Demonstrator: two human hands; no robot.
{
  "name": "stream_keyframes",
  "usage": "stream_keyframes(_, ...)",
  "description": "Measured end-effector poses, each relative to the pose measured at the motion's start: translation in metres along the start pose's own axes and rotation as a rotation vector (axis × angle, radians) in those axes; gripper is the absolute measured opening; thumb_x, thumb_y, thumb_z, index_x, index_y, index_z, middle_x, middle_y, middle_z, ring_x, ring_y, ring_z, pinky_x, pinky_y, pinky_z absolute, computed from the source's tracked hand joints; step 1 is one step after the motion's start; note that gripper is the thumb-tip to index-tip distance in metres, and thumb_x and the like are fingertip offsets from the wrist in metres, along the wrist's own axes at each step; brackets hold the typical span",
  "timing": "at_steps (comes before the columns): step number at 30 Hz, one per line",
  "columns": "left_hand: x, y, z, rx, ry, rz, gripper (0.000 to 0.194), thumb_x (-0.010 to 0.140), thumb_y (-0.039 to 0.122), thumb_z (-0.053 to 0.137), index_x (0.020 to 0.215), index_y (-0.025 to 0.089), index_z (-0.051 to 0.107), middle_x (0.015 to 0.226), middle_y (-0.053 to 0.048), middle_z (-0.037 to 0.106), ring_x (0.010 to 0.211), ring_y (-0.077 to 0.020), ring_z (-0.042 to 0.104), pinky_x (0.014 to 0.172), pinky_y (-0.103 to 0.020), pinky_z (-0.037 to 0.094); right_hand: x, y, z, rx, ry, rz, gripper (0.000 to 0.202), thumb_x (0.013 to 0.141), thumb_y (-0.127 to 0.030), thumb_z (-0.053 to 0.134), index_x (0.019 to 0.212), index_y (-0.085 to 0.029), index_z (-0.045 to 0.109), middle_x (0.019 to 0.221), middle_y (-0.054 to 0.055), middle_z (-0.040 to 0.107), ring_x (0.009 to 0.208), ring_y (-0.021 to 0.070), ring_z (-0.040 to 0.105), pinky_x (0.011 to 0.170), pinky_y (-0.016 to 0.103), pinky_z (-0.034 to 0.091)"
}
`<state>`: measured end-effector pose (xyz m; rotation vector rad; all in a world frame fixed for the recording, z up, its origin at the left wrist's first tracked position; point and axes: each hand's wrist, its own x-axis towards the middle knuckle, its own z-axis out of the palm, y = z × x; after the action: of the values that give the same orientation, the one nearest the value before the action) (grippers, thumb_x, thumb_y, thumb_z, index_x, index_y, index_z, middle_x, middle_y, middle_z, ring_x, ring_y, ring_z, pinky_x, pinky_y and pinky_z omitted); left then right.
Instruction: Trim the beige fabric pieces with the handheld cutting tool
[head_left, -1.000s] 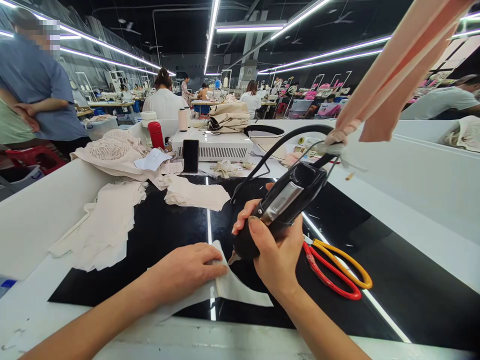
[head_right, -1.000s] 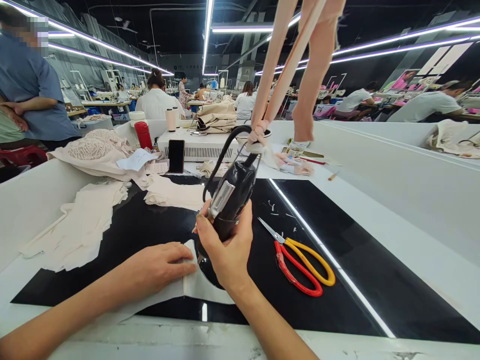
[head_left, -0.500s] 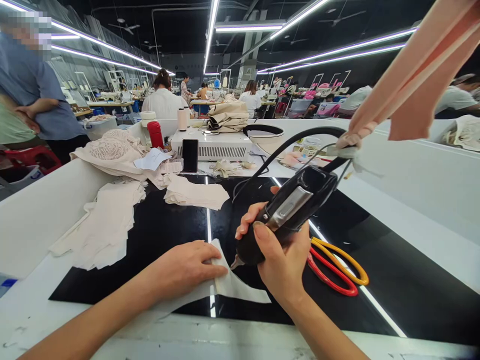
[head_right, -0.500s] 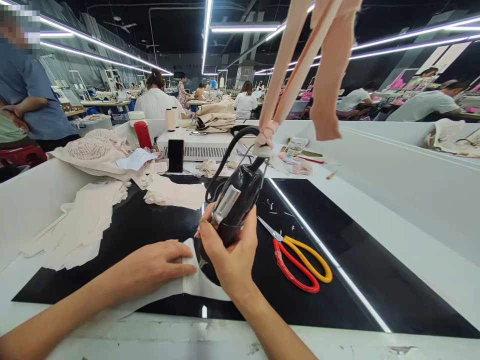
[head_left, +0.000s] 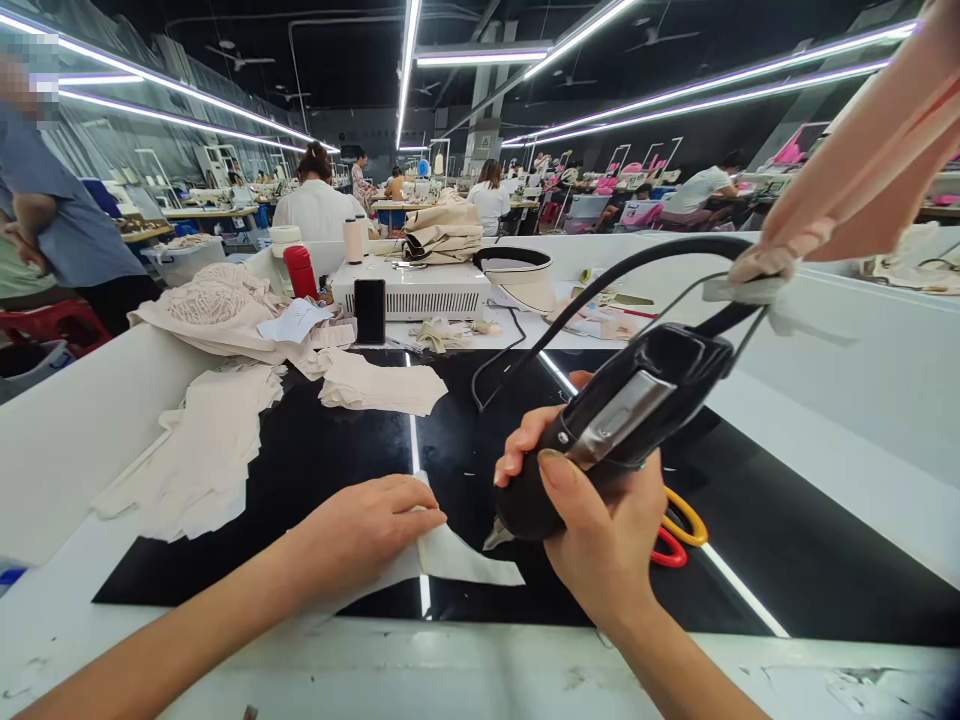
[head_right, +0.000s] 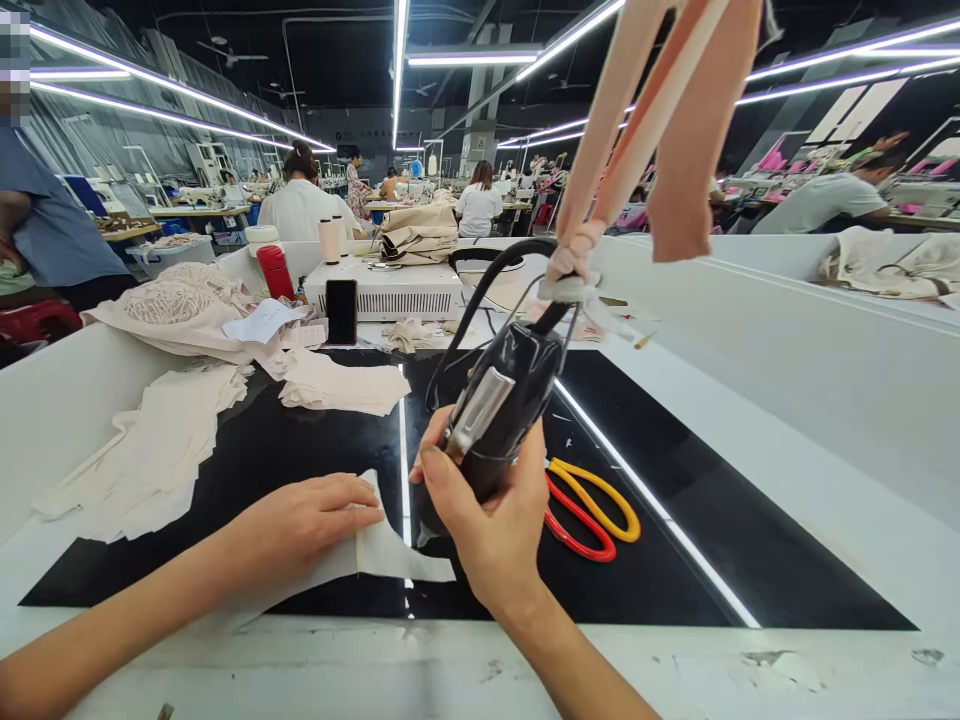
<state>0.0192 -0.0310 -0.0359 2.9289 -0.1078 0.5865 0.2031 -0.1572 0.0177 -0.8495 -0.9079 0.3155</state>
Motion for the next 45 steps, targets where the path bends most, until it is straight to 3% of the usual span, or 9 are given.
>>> stream_keyframes(3, 0.006, 0.012, 0.001, -0.032, -0.019, -0.062, 0.038, 0.097, -0.003, 0.051, 0.125, 0.016, 0.067, 0.119, -0.008, 0.075, 0.105, -0.0202, 0.073, 0.087, -0.03, 0.065, -0.005, -0.003, -0.009, -0.026, -0.011, 0.015, 0.038, 0.089, -0.04, 0.088, 0.118, -0.034, 0.065, 0.086, -0.006, 0.07, 0.061, 0.0126, 0.067, 0.056, 0.026, 0.063)
stream_keyframes(9, 0.011, 0.029, 0.01, -0.098, -0.093, -0.11, 0.03, 0.1, 0.0, 0.053, 0.121, 0.015, 0.068, 0.115, -0.009, 0.075, 0.102, -0.022, 0.073, 0.088, -0.031, 0.064, -0.014, -0.003, -0.019, -0.077, -0.049, 0.007, 0.028, 0.092, -0.037, 0.085, 0.11, -0.033, 0.063, 0.089, -0.004, 0.071, 0.063, 0.0138, 0.066, 0.054, 0.027, 0.06)
stream_keyframes(13, 0.007, 0.028, 0.012, -0.091, -0.067, -0.103, 0.028, 0.103, 0.001, 0.05, 0.117, 0.015, 0.068, 0.11, -0.009, 0.073, 0.099, -0.0223, 0.071, 0.086, -0.031, 0.063, -0.018, -0.002, -0.02, -0.074, -0.036, 0.034, 0.034, 0.09, -0.035, 0.086, 0.111, -0.032, 0.061, 0.087, -0.004, 0.07, 0.062, 0.0157, 0.065, 0.054, 0.03, 0.06)
stream_keyframes(22, 0.002, 0.027, 0.016, -0.023, -0.064, -0.074, 0.02, 0.11, 0.012, 0.048, 0.114, 0.018, 0.066, 0.106, -0.008, 0.069, 0.093, -0.0212, 0.067, 0.079, -0.029, 0.061, -0.02, -0.002, -0.016, -0.063, -0.004, 0.031, 0.035, 0.088, -0.039, 0.089, 0.109, -0.03, 0.062, 0.086, -0.002, 0.072, 0.059, 0.0142, 0.064, 0.051, 0.027, 0.059)
stream_keyframes(37, -0.002, 0.037, 0.022, 0.039, -0.051, -0.069, 0.022, 0.107, 0.009, 0.05, 0.122, 0.02, 0.061, 0.11, -0.009, 0.067, 0.104, -0.0233, 0.069, 0.081, -0.03, 0.064, -0.008, 0.001, 0.009, -0.004, 0.011, 0.032, 0.04, 0.085, -0.044, 0.088, 0.105, -0.029, 0.057, 0.08, -0.005, 0.069, 0.057, 0.0135, 0.063, 0.051, 0.028, 0.059)
stream_keyframes(45, 0.0, 0.038, 0.02, 0.071, -0.026, -0.07, 0.02, 0.105, 0.009, 0.055, 0.12, 0.019, 0.063, 0.105, -0.008, 0.065, 0.095, -0.0232, 0.069, 0.073, -0.028, 0.063, -0.007, 0.006, 0.012, -0.011, 0.002, 0.034, 0.033, 0.089, -0.041, 0.085, 0.107, -0.031, 0.059, 0.082, -0.005, 0.071, 0.057, 0.0129, 0.064, 0.053, 0.026, 0.059)
